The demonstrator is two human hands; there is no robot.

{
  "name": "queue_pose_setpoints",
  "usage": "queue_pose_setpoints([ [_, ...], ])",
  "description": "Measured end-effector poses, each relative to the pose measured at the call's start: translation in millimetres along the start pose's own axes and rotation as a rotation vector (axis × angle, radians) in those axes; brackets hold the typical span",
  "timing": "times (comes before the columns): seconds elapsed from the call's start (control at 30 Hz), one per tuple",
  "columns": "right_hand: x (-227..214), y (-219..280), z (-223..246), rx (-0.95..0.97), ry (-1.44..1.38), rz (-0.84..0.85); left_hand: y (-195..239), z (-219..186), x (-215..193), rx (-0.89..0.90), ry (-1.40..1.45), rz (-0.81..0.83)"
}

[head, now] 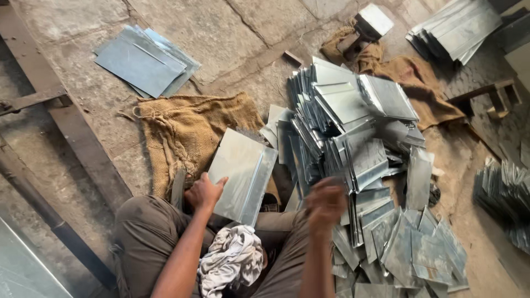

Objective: The person hammers the edges of metal sheets against a large gear on the floor, handling the sheets one at a time and stacking them after each action.

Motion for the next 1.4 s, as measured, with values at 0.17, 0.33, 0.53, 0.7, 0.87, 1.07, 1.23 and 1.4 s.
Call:
queue_pose_setpoints([
  [0.17,40.9,-55.5,68.9,-0.651,0.228,-0.145,3.6,-3.0,-8.9,-0.016,-0.009,0.021],
  [0.33,6.3,43.4,-100.7,-0.452,0.743,-0.185,5.9,-2.7,-10.8,-0.024,0.013,0.015],
  [0.53,-31.5,67.8,-137.0,0.414,1.064,0.000,-2.7,-16.3,-26.9,-0.043,-0.002,0.052],
  [0.7,-4.8,-42.6,22.9,0.001,0.122,-0.243,-0.3,-14.5,-22.9,-0.053,0.009,0.089],
  [0.87,22.4,-81.6,80.2,-0.492,-0.012,-0.180,-1.1,-12.9,-18.0,-0.044,0.029,0.045],
  [1.07,-22.1,87.6,-132.6,-0.031,0.978,0.031,-5.5,-0.8,14.4,-0.014,0.080,-0.007],
  [1.23,-33.9,71.2,-130.8,0.445,0.751,0.034,-16.1,-1.4,26.2,-0.013,0.095,-0.047],
  [1.4,6.5,-33.1,18.6,0.172,-0.312,-0.071,-4.1,2.4,25.2,0.007,0.100,-0.016],
])
Point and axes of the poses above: each hand's wrist, its own y-axis away from the middle knuckle, its own x-axis out of the palm, z = x × y, the point moved 3 cm from there along -y, towards the middle knuckle, and after that the axes turned 10 degrees about -z, right-handed, at the moved point
